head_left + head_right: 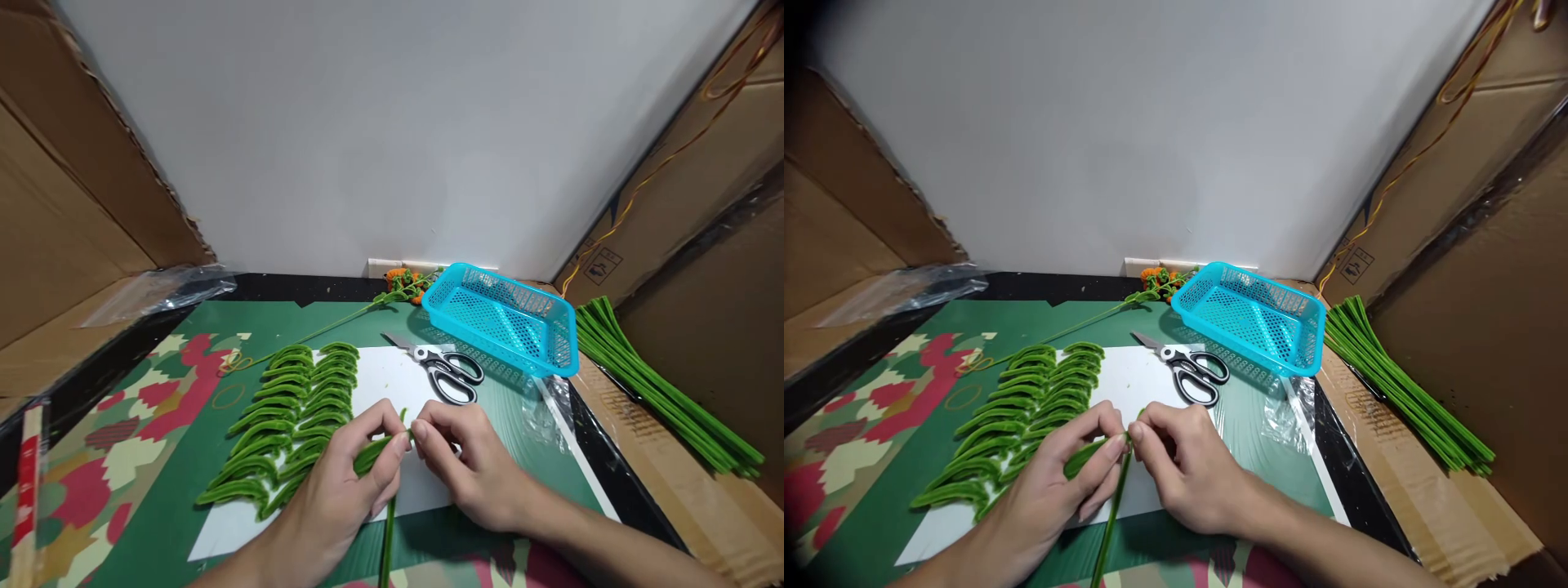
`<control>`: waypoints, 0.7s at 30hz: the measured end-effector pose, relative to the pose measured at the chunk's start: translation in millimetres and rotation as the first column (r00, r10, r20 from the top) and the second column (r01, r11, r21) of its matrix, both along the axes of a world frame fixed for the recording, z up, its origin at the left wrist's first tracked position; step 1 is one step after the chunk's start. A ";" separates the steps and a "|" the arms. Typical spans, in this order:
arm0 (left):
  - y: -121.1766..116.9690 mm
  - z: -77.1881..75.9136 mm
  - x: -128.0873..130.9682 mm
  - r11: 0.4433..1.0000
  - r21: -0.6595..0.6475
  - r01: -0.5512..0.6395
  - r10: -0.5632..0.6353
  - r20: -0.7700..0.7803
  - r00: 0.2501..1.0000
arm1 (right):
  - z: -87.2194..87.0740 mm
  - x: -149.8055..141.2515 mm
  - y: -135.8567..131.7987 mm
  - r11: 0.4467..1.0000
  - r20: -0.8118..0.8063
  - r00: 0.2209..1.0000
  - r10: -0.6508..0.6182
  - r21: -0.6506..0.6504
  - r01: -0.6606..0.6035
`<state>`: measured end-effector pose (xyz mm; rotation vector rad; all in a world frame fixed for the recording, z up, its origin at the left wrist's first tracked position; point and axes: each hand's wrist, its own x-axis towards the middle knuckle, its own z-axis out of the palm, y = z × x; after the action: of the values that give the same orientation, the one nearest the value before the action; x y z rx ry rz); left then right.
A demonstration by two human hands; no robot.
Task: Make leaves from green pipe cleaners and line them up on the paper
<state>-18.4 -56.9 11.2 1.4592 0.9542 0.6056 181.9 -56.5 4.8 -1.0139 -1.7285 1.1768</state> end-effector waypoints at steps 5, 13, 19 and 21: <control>0.5 -1.0 -1.4 0.905 0.425 0.011 0.075 -0.184 0.980 | -0.3 -6.4 3.0 0.848 -0.389 0.920 0.044 -0.472 -0.240; 9.1 -3.4 -5.0 0.461 0.841 0.284 0.102 -0.368 0.924 | -6.4 -3.6 9.3 0.720 -0.587 0.809 -0.002 -0.562 -0.406; 14.0 2.3 -10.5 0.447 0.825 0.345 0.030 -0.399 0.917 | 0.4 6.3 17.2 0.745 -0.571 0.814 0.102 -0.498 -0.443; 13.4 3.8 -10.9 0.531 0.788 0.311 -0.019 -0.356 0.934 | 3.6 12.2 18.6 0.766 -0.511 0.842 0.173 -0.467 -0.441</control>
<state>-29.3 -43.5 15.0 2.5660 0.7436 0.7507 194.1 -37.9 8.4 -0.6946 -1.2153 2.0615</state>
